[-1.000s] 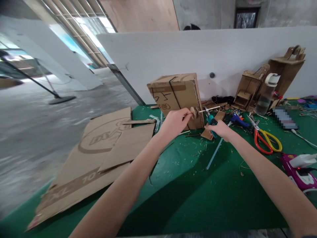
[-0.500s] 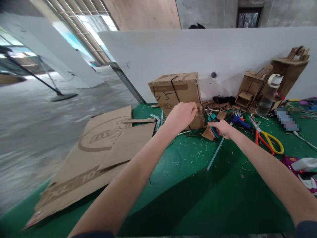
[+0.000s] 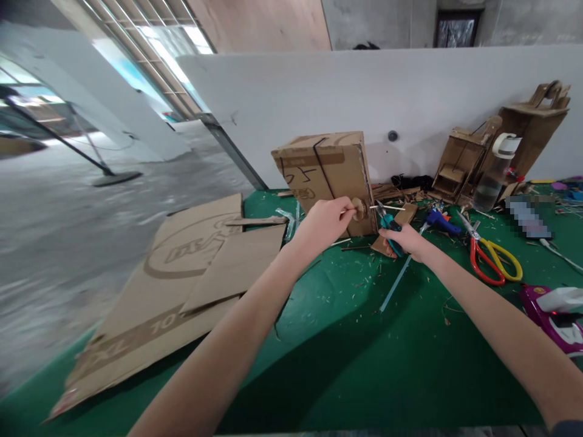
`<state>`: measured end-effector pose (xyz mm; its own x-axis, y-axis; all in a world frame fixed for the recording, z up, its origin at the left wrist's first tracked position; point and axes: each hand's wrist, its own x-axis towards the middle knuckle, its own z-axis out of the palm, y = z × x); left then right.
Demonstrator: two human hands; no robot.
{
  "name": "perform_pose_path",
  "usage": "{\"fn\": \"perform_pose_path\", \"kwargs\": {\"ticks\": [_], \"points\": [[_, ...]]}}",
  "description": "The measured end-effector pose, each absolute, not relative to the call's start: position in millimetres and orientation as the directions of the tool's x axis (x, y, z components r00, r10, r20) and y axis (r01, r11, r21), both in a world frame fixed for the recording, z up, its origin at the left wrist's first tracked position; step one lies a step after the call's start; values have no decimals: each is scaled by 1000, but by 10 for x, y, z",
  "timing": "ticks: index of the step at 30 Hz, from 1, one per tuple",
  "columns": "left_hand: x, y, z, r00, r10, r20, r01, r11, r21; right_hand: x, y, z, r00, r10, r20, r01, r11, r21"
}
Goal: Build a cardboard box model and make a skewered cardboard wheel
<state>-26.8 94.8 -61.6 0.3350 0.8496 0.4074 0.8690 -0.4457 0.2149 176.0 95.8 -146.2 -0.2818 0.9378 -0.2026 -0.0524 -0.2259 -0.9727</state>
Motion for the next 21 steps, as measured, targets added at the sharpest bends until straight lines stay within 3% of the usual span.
{"fn": "perform_pose_path", "kwargs": {"ticks": [6,12,21], "points": [[-371,740,-885,283,839,465,831,-456,317,1876,703,-1339,-312,928,-203,-18,-219,-976],[-412,566,-1101,201,824,531,831,-430,353,1898,545,-1443,-196,976,-91,109,-71,-991],[-405,514,-1180,159,813,561,757,-465,459,1876,502,-1571,-190,981,52,118,75,-990]]}}
